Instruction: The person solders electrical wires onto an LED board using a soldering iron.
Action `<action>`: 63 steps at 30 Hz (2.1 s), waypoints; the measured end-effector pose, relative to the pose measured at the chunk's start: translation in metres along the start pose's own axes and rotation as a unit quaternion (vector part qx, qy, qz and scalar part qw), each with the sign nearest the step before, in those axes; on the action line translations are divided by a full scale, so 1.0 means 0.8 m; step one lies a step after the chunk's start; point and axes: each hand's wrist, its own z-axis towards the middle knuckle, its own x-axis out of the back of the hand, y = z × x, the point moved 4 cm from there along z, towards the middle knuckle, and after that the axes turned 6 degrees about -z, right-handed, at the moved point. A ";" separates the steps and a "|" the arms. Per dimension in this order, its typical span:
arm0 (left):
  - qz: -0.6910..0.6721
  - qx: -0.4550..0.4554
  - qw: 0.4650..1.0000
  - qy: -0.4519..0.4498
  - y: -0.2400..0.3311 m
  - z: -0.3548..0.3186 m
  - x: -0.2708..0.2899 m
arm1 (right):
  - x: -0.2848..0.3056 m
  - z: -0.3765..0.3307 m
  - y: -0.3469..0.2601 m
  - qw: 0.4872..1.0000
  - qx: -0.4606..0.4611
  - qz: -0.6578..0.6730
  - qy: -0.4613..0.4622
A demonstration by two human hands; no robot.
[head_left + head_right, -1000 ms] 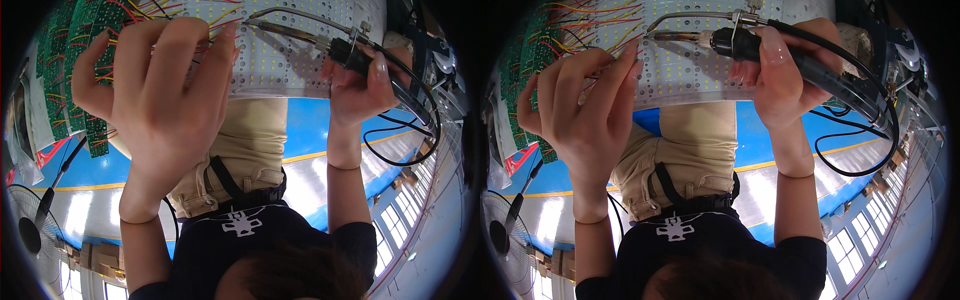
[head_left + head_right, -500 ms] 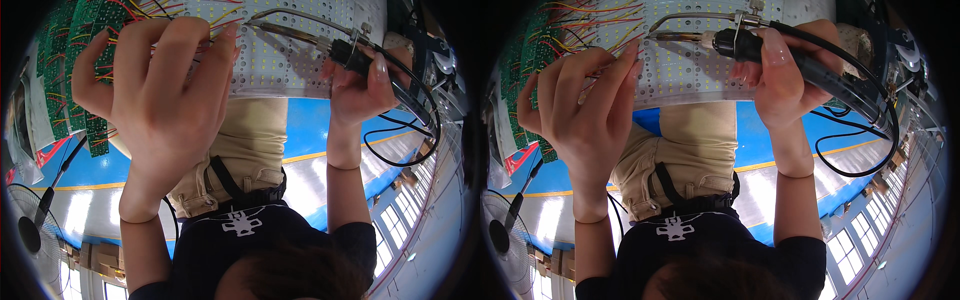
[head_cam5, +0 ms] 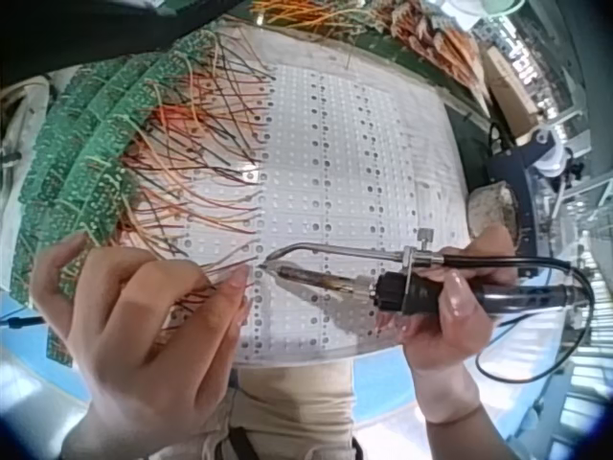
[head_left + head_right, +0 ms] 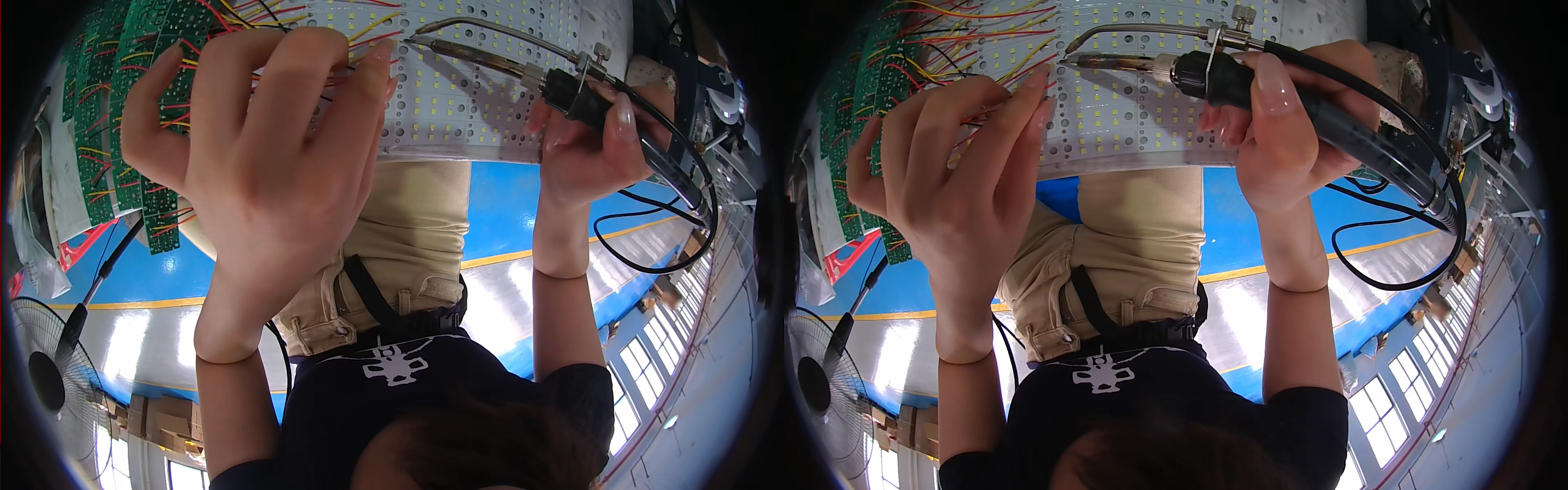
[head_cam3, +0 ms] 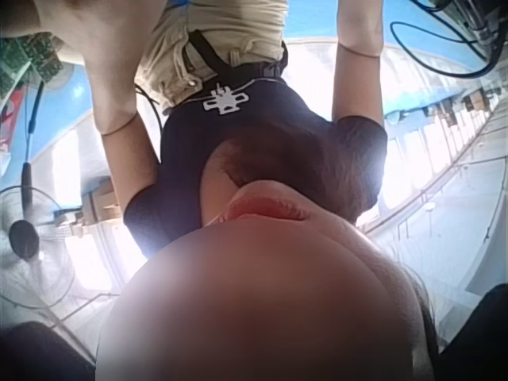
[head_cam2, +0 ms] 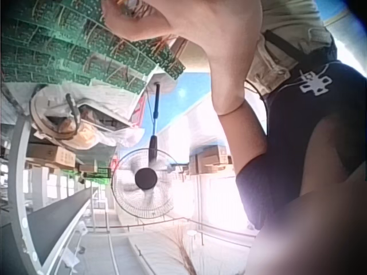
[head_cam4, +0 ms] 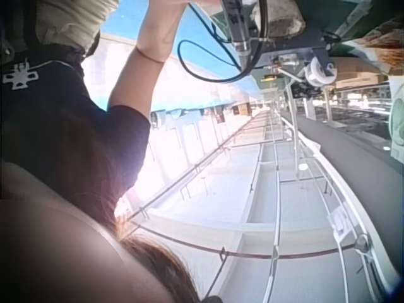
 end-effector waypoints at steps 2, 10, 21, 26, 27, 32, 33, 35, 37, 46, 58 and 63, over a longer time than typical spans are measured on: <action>0.001 0.000 1.000 0.001 0.000 0.000 0.001 | 0.000 0.000 -0.001 1.000 0.001 0.001 -0.001; -0.001 -0.006 1.000 0.005 -0.001 -0.001 -0.001 | 0.000 -0.001 -0.003 1.000 0.003 0.006 -0.006; 0.003 -0.004 1.000 0.009 0.000 -0.001 -0.001 | 0.001 0.003 -0.002 1.000 0.007 0.015 -0.013; 0.001 -0.007 1.000 0.011 0.000 -0.002 -0.001 | -0.002 0.003 -0.002 1.000 0.010 0.019 -0.016; 0.001 -0.008 1.000 0.011 0.000 -0.002 -0.001 | -0.003 0.003 -0.003 1.000 0.010 0.020 -0.017; 0.002 -0.006 1.000 0.016 0.001 -0.001 -0.001 | -0.002 0.004 -0.004 0.999 0.013 0.023 -0.019; 0.002 -0.007 1.000 0.016 0.001 -0.001 -0.002 | -0.004 0.003 -0.003 0.999 0.013 0.023 -0.020; 0.002 -0.007 1.000 0.015 0.001 -0.002 -0.002 | -0.005 0.003 -0.004 0.999 0.014 0.025 -0.021; 0.005 -0.008 1.000 0.018 0.001 -0.002 -0.002 | -0.001 0.004 -0.004 0.999 0.014 0.027 -0.022; 0.006 -0.004 1.000 -0.004 -0.003 -0.004 0.008 | 0.006 -0.007 0.003 1.000 0.012 -0.025 0.000; -0.088 0.157 0.981 0.068 -0.090 -0.024 0.094 | 0.013 0.010 -0.004 0.999 0.026 -0.026 -0.013; -0.089 0.157 0.983 -0.017 -0.110 -0.032 0.064 | 0.015 0.000 0.004 0.982 0.022 -0.188 0.026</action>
